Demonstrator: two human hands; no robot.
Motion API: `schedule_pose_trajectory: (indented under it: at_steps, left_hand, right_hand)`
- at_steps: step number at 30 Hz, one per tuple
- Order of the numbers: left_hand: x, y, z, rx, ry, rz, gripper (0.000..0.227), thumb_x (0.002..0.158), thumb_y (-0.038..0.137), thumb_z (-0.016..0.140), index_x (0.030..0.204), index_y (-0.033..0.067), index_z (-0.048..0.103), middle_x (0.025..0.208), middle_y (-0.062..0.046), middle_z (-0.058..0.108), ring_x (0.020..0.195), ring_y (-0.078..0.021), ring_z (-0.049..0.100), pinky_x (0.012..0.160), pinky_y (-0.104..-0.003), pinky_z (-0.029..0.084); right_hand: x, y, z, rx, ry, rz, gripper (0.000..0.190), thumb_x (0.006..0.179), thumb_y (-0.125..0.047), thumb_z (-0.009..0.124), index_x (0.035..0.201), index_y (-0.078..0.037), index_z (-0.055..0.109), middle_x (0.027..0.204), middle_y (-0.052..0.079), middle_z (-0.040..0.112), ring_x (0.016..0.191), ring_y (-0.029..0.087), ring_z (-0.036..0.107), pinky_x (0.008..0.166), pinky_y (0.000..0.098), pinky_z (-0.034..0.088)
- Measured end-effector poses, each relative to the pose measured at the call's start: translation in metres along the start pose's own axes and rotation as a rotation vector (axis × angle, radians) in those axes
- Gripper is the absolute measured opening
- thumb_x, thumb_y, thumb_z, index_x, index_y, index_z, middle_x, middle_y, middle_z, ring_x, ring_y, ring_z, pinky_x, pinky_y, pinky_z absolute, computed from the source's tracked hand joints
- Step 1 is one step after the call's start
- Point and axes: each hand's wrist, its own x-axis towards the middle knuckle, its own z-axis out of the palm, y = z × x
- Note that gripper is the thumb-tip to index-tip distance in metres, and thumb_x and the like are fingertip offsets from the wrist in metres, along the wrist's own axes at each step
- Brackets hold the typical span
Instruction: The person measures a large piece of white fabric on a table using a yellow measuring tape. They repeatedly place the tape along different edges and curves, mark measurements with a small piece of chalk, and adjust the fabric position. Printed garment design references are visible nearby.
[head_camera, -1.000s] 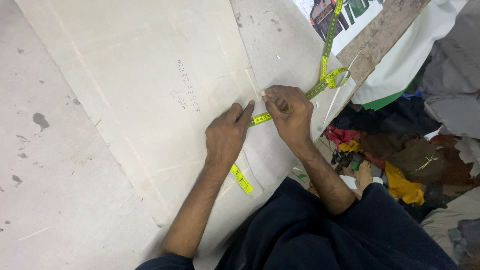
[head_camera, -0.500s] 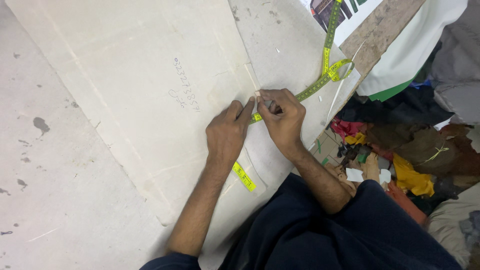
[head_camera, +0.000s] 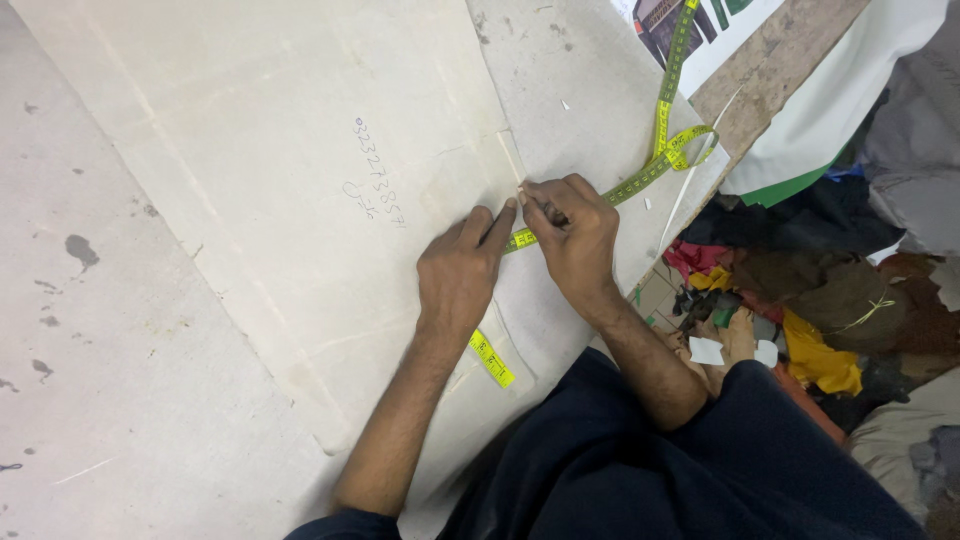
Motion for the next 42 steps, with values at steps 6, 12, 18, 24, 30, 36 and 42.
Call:
schedule_pose_trajectory:
  at_steps: [6,12,18,24,30,36,42]
  left_hand:
    - [0.001,0.000,-0.001,-0.021,-0.026,-0.009,0.043,0.087,0.005,0.068,0.129,0.0088,0.073,0.094,-0.003,0.060,0.077,-0.0171,0.065,0.064,-0.032,0.055]
    - [0.001,-0.001,0.000,-0.017,-0.010,-0.005,0.044,0.085,0.005,0.068,0.129,0.0086,0.072,0.097,-0.004,0.062,0.079,-0.0176,0.066,0.065,-0.032,0.055]
    - [0.001,0.001,-0.001,-0.003,0.007,0.004,0.043,0.085,0.004,0.069,0.127,0.0079,0.074,0.098,-0.004,0.062,0.078,-0.0169,0.065,0.064,-0.031,0.055]
    - [0.001,0.000,0.000,-0.010,-0.010,0.000,0.042,0.086,0.005,0.068,0.127,0.0078,0.074,0.097,-0.004,0.062,0.079,-0.0171,0.066,0.064,-0.032,0.055]
    - [0.000,0.000,0.001,0.001,-0.008,0.003,0.042,0.086,0.006,0.066,0.128,0.0089,0.073,0.098,-0.004,0.062,0.079,-0.0175,0.066,0.065,-0.032,0.056]
    - [0.000,0.000,0.001,0.014,-0.008,0.002,0.044,0.085,0.005,0.067,0.129,0.0091,0.073,0.100,-0.004,0.063,0.078,-0.0178,0.066,0.065,-0.032,0.056]
    - [-0.002,0.000,0.003,0.009,0.011,0.003,0.042,0.085,0.005,0.068,0.127,0.0078,0.074,0.102,-0.006,0.066,0.079,-0.0179,0.067,0.065,-0.032,0.056]
  right_hand:
    - [0.009,0.003,0.004,0.039,0.010,-0.025,0.018,0.092,0.006,0.075,0.110,0.003,0.075,0.090,0.011,0.069,0.070,0.013,0.067,0.058,0.0258,0.051]
    - [0.019,0.004,0.016,0.094,0.072,-0.035,0.016,0.094,0.005,0.075,0.110,0.002,0.075,0.093,0.010,0.070,0.074,0.012,0.070,0.062,0.0248,0.056]
    - [0.043,0.004,0.029,0.098,0.108,-0.048,0.015,0.094,0.003,0.077,0.110,0.001,0.076,0.089,0.009,0.070,0.071,0.010,0.068,0.058,0.0237,0.054]
    - [0.060,0.000,0.038,0.073,0.141,-0.076,0.017,0.093,0.003,0.077,0.109,0.001,0.076,0.090,0.009,0.071,0.069,0.010,0.068,0.058,0.0237,0.054]
    - [0.078,-0.004,0.045,0.093,0.164,-0.122,0.017,0.092,0.005,0.077,0.109,0.002,0.075,0.090,0.010,0.071,0.070,0.011,0.069,0.059,0.0248,0.053]
    - [0.103,-0.004,0.053,0.124,0.170,-0.150,0.017,0.091,0.006,0.077,0.107,0.003,0.075,0.090,0.010,0.072,0.070,0.012,0.072,0.059,0.0243,0.055]
    - [0.127,-0.001,0.067,0.113,0.209,-0.248,0.014,0.092,0.005,0.077,0.106,0.004,0.075,0.092,0.011,0.073,0.072,0.013,0.074,0.058,0.0232,0.057]
